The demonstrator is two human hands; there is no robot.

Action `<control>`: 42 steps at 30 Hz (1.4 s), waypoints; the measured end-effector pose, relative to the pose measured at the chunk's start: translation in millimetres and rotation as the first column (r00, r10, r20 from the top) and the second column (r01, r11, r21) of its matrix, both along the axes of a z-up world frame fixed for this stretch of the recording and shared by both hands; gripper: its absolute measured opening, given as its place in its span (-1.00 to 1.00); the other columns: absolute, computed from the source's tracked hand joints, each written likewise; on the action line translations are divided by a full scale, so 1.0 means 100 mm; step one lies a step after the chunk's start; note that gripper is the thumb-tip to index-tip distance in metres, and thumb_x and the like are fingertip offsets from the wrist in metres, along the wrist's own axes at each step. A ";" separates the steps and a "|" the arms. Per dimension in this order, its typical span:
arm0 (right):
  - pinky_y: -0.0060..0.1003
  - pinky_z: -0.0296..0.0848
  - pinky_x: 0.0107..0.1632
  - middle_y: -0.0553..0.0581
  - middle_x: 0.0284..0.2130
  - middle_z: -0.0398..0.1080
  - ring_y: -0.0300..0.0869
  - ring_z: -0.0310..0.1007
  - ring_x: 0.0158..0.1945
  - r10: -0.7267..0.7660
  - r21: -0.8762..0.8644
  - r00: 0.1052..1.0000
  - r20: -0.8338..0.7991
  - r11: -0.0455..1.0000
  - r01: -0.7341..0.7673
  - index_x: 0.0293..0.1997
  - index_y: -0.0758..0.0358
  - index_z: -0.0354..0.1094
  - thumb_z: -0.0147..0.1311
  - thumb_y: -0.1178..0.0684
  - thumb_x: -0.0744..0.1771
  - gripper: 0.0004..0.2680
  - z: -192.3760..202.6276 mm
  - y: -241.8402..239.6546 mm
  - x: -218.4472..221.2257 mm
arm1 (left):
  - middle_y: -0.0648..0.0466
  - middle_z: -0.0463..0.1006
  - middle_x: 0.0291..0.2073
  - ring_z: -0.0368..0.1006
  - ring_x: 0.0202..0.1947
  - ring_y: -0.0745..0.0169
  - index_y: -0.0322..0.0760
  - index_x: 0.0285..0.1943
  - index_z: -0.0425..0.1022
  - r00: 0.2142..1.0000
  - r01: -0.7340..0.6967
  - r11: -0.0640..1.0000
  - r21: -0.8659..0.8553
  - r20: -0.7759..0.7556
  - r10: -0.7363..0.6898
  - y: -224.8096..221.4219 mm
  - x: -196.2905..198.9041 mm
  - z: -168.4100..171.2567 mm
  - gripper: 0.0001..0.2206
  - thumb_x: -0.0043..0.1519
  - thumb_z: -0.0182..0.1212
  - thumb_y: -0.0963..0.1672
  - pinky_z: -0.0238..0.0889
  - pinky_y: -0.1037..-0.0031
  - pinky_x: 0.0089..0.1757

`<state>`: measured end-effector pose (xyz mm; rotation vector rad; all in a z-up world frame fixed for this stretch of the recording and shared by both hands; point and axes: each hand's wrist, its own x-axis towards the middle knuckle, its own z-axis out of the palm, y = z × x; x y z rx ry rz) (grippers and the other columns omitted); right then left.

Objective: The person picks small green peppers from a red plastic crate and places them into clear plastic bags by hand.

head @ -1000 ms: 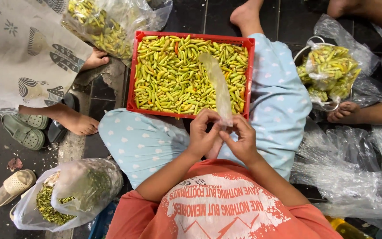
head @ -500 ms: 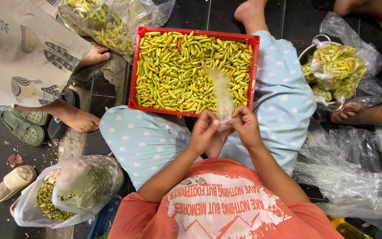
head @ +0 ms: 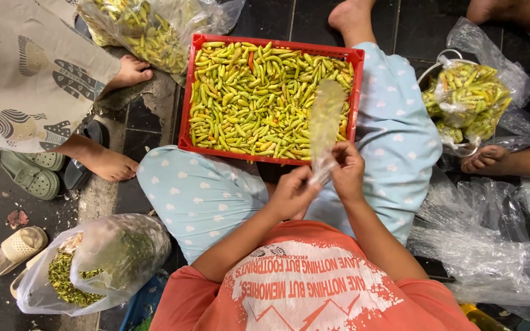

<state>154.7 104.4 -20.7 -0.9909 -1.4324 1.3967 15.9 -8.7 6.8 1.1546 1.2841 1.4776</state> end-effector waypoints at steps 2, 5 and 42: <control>-0.44 0.42 -0.16 -0.04 -0.43 0.40 -0.36 0.41 -0.33 0.024 -0.113 0.995 -0.100 0.993 -0.036 -0.11 0.17 0.35 0.17 0.30 0.31 -0.84 -0.10 -0.04 -0.07 | -0.06 0.51 -0.52 0.52 -0.35 0.01 -0.21 -0.25 0.48 0.995 -0.026 0.998 -0.050 -0.093 0.021 0.02 -0.03 0.08 -0.91 0.17 0.31 -0.17 0.31 0.32 -0.24; -0.36 0.47 -0.03 -0.02 -0.26 0.48 -0.33 0.49 -0.19 0.123 -0.223 0.972 -0.199 0.960 -0.167 0.02 0.17 0.34 0.20 0.28 0.29 -0.76 -0.21 -0.08 -0.10 | -0.11 0.59 -0.50 0.55 -0.35 0.03 -0.16 -0.13 0.51 0.986 -0.139 0.983 -0.117 -0.109 0.126 0.13 -0.17 -0.07 -0.89 0.20 0.22 -0.20 0.35 0.28 -0.24; -0.26 0.29 -0.21 -0.05 -0.44 0.28 -0.09 0.39 -0.38 -0.041 0.569 0.788 0.614 0.715 -0.406 -0.51 -0.02 0.43 0.20 0.12 0.28 -0.86 0.50 -0.10 -0.33 | 0.09 0.53 -0.39 0.46 -0.38 0.09 -0.18 -0.11 0.48 0.913 -0.283 0.936 0.208 -0.241 0.329 -0.02 -0.27 0.39 -0.81 0.19 0.18 -0.30 0.37 0.40 -0.25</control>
